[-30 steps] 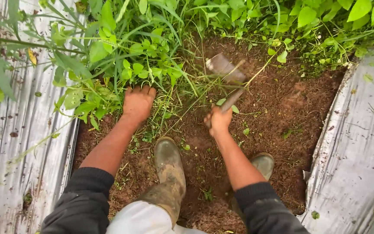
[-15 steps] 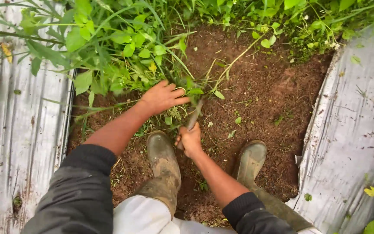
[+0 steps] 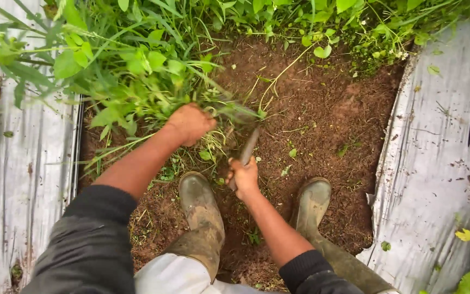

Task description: Using a hand hoe and hands to remove weeds from a garden bed covered in plastic mulch.

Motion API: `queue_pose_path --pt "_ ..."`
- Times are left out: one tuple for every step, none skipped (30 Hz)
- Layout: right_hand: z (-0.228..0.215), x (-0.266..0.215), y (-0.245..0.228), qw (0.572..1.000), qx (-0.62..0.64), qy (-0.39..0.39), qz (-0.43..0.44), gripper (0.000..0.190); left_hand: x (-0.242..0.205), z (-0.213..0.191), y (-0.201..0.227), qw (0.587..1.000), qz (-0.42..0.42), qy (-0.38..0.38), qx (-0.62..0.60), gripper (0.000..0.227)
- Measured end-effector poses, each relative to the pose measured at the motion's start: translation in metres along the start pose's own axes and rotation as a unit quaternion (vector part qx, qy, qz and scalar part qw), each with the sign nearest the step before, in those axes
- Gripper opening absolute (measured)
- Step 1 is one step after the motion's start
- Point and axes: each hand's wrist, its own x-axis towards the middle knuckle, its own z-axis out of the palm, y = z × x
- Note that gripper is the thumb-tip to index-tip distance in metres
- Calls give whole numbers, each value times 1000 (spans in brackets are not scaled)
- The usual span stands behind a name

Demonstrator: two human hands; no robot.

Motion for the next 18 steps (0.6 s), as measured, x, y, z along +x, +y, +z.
queue_pose_path --pt "-3 15 -3 1000 -2 -1 2 28 -9 2 0 1000 -1 -1 -2 46" --pt "-4 31 -5 999 35 24 -22 29 -22 3 -1 996 -85 16 -3 37" --pt "-4 46 -8 995 71 49 -46 30 -34 5 -3 985 -169 32 -2 27" --pt "0 56 -23 996 69 44 -43 30 -43 11 -9 984 -174 29 -3 27" --pt "5 65 -38 991 97 62 -71 31 -52 17 -16 976 -212 59 -6 24" --pt "11 74 -52 984 125 79 -97 32 -62 24 -22 965 -249 87 -8 21" --pt "21 80 -60 985 124 74 -94 32 -67 29 -20 964 -253 83 -8 21" --pt "29 85 -69 981 146 80 -101 35 -69 32 -19 958 -257 127 0 17" --pt "37 91 -78 976 167 87 -109 37 -71 36 -17 950 -260 171 9 13" --pt "41 95 -66 976 167 87 -107 37 -70 35 -14 951 -260 169 8 13" --pt "44 99 -53 987 105 40 -112 34 -69 34 -12 946 -271 180 6 13" --pt "48 104 -42 992 44 -8 -118 30 -67 33 -10 940 -281 194 4 13" --pt "40 79 -46 992 44 -9 -118 30 -67 33 -10 940 -282 193 4 13" --pt "34 53 -51 995 -37 -50 -73 31 -68 33 -11 946 -284 159 -11 15" --pt "27 28 -55 989 -117 -92 -28 31 -69 33 -12 950 -285 125 -27 16" --pt "26 36 -59 988 -117 -93 -30 31 -65 44 -14 949 -287 126 -26 16" --pt "25 45 -62 988 -115 -76 -70 31 -61 56 -15 937 -289 198 7 17" --pt "22 48 -59 986 -115 -57 -103 30 -61 72 -11 920 -288 264 36 19"
